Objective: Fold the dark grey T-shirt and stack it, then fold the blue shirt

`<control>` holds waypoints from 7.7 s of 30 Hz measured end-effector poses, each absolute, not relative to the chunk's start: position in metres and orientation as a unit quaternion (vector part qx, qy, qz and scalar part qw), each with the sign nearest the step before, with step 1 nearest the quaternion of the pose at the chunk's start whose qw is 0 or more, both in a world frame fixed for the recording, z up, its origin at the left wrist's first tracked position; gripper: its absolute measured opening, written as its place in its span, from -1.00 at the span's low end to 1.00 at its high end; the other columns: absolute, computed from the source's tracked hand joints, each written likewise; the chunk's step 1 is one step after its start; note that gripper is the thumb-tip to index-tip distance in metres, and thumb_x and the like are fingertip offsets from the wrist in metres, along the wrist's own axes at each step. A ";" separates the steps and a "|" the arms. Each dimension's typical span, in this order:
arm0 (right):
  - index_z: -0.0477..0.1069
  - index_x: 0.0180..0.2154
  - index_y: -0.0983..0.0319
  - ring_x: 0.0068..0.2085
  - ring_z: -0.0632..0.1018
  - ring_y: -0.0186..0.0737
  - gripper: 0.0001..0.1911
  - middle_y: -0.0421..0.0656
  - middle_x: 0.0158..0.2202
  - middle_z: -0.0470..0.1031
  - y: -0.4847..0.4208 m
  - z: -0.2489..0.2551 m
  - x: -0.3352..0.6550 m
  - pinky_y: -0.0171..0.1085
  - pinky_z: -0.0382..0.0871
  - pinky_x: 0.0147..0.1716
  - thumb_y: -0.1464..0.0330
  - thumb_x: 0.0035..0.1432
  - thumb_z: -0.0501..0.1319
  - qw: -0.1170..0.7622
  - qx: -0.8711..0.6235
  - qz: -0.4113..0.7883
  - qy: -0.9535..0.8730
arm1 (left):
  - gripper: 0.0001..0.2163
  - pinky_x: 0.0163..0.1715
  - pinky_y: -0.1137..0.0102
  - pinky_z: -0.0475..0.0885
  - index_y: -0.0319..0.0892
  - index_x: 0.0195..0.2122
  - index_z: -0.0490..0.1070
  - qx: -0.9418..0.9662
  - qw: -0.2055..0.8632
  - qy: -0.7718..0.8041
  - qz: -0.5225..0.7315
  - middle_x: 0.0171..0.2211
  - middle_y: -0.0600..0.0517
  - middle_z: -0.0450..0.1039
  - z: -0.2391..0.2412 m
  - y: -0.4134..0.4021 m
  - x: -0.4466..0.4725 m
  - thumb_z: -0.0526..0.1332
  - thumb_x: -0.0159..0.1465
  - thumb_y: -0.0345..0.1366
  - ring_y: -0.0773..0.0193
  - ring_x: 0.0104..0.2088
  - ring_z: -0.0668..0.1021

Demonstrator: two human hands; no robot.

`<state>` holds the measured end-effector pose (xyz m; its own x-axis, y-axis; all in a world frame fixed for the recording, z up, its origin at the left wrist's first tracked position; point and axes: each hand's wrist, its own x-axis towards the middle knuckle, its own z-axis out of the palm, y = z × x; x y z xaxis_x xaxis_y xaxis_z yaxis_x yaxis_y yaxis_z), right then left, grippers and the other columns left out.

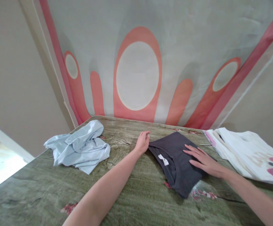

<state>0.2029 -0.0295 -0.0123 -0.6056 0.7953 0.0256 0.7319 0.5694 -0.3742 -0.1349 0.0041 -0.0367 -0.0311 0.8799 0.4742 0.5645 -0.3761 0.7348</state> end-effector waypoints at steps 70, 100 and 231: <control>0.20 0.13 0.18 0.20 0.16 -0.16 -0.50 -0.14 0.17 0.20 -0.038 -0.005 0.124 -0.06 -0.04 0.19 0.13 0.24 -0.12 0.167 -0.380 0.099 -0.904 | -0.75 -0.06 0.40 0.28 -0.19 -0.13 0.43 0.797 0.057 0.570 0.190 -0.14 -0.04 0.45 -0.013 -0.005 -0.183 0.08 0.19 -0.38 0.23 -0.10 0.45; 0.13 0.17 0.29 0.22 0.11 -0.12 -0.43 -0.04 0.23 0.07 -0.061 -0.015 0.043 -0.10 -0.08 0.18 0.12 0.24 -0.14 0.128 -0.383 0.086 -0.911 | -0.92 -0.28 0.44 0.33 -0.16 -0.39 0.40 0.791 0.027 0.561 0.243 -0.37 0.04 0.41 -0.018 -0.004 -0.190 0.14 0.10 -0.35 0.27 -0.30 0.45; -0.16 0.25 0.07 0.27 -0.06 -0.21 -0.43 -0.24 0.29 -0.17 0.004 -0.016 0.105 -0.01 -0.27 0.20 0.07 0.25 -0.25 0.057 -0.366 0.143 -0.918 | -0.45 0.07 -0.19 -0.11 -0.02 0.25 -0.11 0.875 0.157 0.456 0.052 0.28 -0.04 -0.18 0.023 -0.134 -0.043 -0.36 0.30 0.06 -0.02 0.25 -0.14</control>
